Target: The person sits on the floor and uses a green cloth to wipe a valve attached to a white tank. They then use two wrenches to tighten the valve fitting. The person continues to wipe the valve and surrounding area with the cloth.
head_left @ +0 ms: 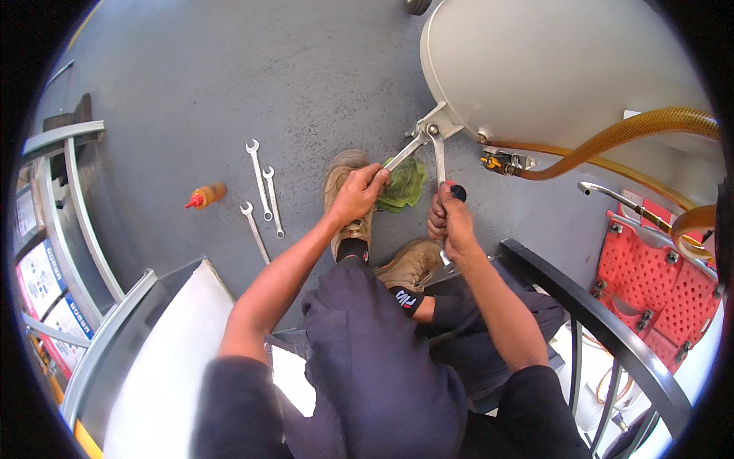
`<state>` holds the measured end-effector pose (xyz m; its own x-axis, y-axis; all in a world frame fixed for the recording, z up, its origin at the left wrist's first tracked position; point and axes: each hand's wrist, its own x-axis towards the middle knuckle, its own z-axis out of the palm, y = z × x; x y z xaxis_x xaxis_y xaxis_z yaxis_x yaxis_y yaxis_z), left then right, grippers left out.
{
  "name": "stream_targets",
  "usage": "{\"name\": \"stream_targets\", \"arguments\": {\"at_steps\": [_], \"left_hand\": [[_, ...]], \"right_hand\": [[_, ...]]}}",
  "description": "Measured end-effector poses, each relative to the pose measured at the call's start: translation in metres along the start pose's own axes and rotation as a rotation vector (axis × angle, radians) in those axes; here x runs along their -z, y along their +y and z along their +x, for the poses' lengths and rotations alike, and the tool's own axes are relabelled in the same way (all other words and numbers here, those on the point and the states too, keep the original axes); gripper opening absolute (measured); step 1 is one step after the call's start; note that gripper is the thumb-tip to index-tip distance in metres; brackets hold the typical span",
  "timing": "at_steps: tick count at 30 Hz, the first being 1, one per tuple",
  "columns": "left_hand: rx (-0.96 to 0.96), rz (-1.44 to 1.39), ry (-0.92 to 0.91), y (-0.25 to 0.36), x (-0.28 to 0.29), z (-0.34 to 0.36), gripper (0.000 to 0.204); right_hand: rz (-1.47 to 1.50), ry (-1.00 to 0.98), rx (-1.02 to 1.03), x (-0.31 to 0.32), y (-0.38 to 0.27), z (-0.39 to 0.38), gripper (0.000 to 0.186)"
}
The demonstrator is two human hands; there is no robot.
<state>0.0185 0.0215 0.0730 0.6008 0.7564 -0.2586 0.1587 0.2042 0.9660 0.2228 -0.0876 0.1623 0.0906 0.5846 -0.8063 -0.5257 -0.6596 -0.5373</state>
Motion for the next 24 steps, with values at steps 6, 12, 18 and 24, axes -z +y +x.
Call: {"name": "stream_targets", "arguments": {"at_steps": [6, 12, 18, 24], "left_hand": [[0.045, -0.075, -0.044, -0.004, 0.003, 0.001, 0.036], [0.109, -0.132, -0.155, -0.006, 0.000, 0.001, 0.037], [0.466, -0.562, -0.372, 0.022, -0.001, 0.003, 0.039], [0.657, -0.571, -0.390, 0.018, -0.001, 0.009, 0.049]], "right_hand": [[0.085, -0.086, -0.011, -0.011, 0.005, 0.001, 0.057], [-0.226, -0.189, 0.025, 0.026, 0.040, -0.020, 0.062], [-0.056, -0.332, -0.106, 0.034, 0.035, -0.023, 0.069], [0.021, -0.326, -0.183, 0.032, 0.033, -0.018, 0.070]]}}
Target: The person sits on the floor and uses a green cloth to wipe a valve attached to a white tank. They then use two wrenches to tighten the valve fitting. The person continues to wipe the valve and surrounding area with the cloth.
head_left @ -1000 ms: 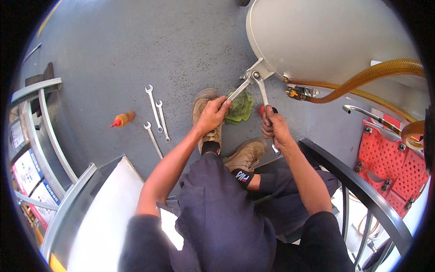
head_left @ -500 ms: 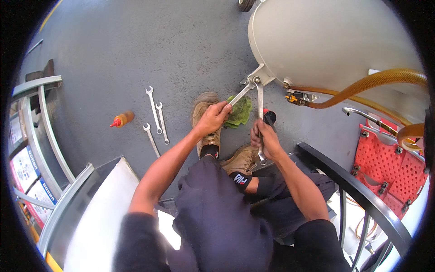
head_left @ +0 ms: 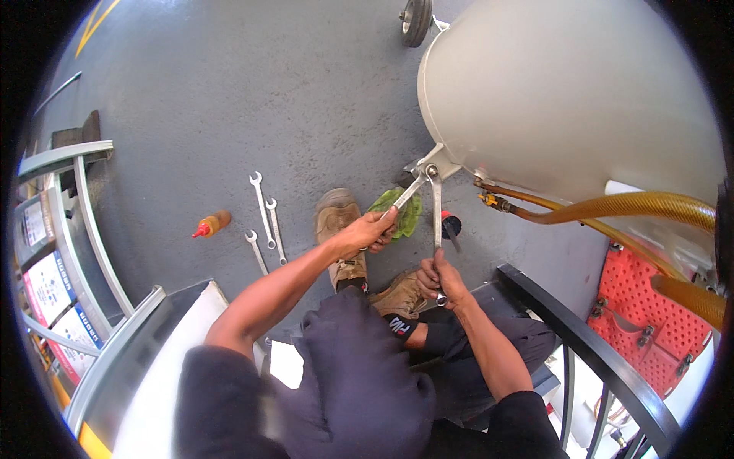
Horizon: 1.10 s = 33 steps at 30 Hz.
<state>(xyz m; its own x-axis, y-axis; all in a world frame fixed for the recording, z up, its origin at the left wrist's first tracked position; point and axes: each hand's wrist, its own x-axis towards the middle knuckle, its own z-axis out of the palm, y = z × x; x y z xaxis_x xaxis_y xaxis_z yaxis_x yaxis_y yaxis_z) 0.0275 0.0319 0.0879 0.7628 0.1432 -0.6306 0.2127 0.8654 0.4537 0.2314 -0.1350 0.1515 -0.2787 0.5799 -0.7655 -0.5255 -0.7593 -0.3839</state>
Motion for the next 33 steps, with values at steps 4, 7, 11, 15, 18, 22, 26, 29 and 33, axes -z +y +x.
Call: {"name": "stream_targets", "arguments": {"at_steps": [4, 7, 11, 15, 18, 22, 26, 29, 33], "left_hand": [[-0.045, -0.014, 0.039, -0.004, 0.000, 0.004, 0.051], [-0.102, -0.118, 0.051, -0.011, 0.001, 0.004, 0.052], [-0.151, -0.119, 0.051, -0.016, 0.002, 0.008, 0.052], [-0.179, -0.109, 0.034, -0.015, 0.000, 0.006, 0.053], [-0.186, -0.129, 0.046, -0.019, -0.001, 0.007, 0.053], [-0.174, -0.161, 0.048, -0.018, 0.001, 0.008, 0.052], [-0.170, -0.131, 0.059, -0.015, 0.000, 0.004, 0.051], [-0.175, -0.127, 0.071, -0.019, 0.005, 0.011, 0.050], [-0.124, -0.095, 0.048, -0.016, 0.011, 0.011, 0.050]], "right_hand": [[0.011, 0.086, 0.021, -0.008, -0.001, -0.002, 0.070], [0.018, 0.164, 0.077, -0.011, 0.006, -0.002, 0.067], [0.004, 0.223, 0.133, -0.017, 0.006, 0.002, 0.062], [0.030, 0.283, 0.135, -0.033, 0.010, 0.004, 0.061], [0.064, 0.306, 0.128, -0.042, 0.013, 0.009, 0.061], [0.104, 0.295, 0.171, -0.053, 0.020, 0.018, 0.061], [0.163, 0.287, 0.232, -0.067, 0.029, 0.030, 0.060], [0.214, 0.341, 0.253, -0.086, 0.035, 0.043, 0.062], [0.219, 0.306, 0.263, -0.094, 0.035, 0.048, 0.061]]}}
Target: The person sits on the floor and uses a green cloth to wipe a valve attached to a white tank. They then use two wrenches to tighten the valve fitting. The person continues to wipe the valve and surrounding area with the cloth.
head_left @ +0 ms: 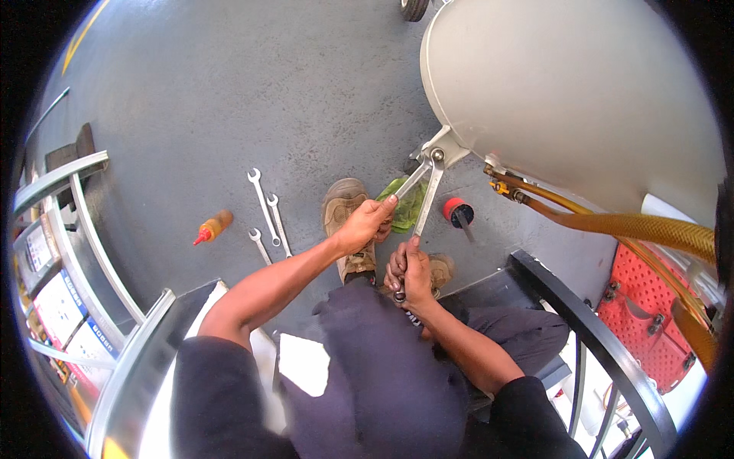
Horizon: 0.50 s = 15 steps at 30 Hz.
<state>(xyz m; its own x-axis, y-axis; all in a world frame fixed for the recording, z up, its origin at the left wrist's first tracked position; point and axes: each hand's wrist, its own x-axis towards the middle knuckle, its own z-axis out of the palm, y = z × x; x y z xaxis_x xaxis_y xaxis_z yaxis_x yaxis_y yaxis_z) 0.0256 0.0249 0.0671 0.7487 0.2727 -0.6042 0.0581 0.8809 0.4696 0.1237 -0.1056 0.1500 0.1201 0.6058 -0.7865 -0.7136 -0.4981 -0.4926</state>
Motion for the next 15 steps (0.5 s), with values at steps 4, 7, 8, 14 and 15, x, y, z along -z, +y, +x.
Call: {"name": "stream_targets", "arguments": {"at_steps": [4, 7, 8, 14, 15], "left_hand": [[0.061, 0.016, -0.033, 0.000, -0.003, 0.000, 0.050], [0.080, 0.018, -0.067, 0.000, -0.006, 0.008, 0.050], [0.078, 0.013, -0.071, -0.004, -0.005, 0.007, 0.050], [0.118, -0.014, -0.090, -0.007, 0.001, 0.014, 0.051], [0.117, -0.016, -0.105, -0.006, 0.002, 0.014, 0.051]], "right_hand": [[-0.133, 0.133, 0.065, 0.008, -0.008, -0.008, 0.054], [-0.144, 0.082, 0.023, 0.028, -0.015, -0.010, 0.056], [-0.137, 0.060, -0.004, 0.034, -0.019, -0.012, 0.056], [-0.411, -0.001, 0.038, 0.069, -0.050, -0.013, 0.063], [-0.402, -0.007, 0.044, 0.072, -0.053, -0.014, 0.062]]}}
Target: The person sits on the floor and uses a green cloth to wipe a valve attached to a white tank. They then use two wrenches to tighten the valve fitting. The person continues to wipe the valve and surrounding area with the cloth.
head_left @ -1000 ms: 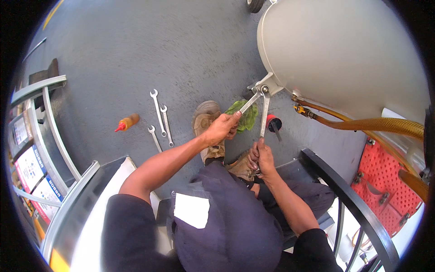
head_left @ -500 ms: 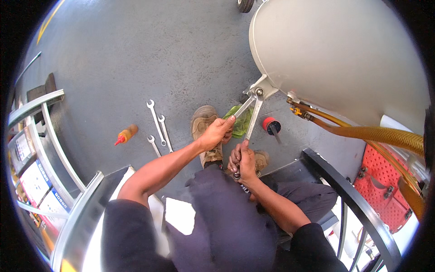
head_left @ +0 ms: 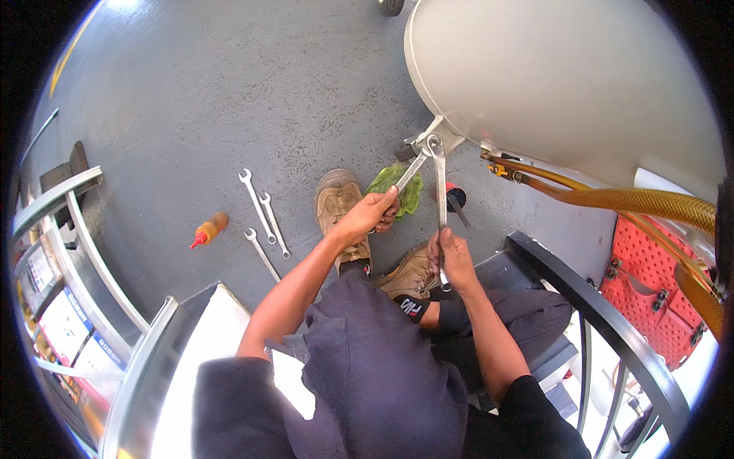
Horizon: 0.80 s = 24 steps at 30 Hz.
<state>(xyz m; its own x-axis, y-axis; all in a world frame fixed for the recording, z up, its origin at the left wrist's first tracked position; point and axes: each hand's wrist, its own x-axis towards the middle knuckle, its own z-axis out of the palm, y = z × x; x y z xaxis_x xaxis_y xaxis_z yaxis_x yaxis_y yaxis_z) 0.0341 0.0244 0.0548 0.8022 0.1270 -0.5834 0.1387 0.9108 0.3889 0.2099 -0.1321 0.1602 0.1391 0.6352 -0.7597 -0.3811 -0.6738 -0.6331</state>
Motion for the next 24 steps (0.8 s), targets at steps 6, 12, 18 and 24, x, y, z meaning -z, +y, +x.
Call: {"name": "stream_targets", "arguments": {"at_steps": [6, 12, 18, 24], "left_hand": [[0.003, -0.004, -0.063, 0.007, -0.004, -0.001, 0.050], [0.000, 0.013, -0.034, 0.003, -0.004, -0.001, 0.050], [-0.025, 0.028, -0.023, 0.001, -0.006, 0.000, 0.050], [-0.033, 0.061, 0.071, 0.002, -0.013, -0.004, 0.053]], "right_hand": [[-0.071, -0.026, -0.040, 0.016, -0.004, -0.003, 0.065], [-0.086, -0.109, -0.125, 0.048, -0.024, 0.003, 0.067], [0.120, -0.027, -0.057, -0.009, 0.017, 0.009, 0.066], [0.278, -0.026, -0.093, -0.043, 0.012, 0.009, 0.066]]}}
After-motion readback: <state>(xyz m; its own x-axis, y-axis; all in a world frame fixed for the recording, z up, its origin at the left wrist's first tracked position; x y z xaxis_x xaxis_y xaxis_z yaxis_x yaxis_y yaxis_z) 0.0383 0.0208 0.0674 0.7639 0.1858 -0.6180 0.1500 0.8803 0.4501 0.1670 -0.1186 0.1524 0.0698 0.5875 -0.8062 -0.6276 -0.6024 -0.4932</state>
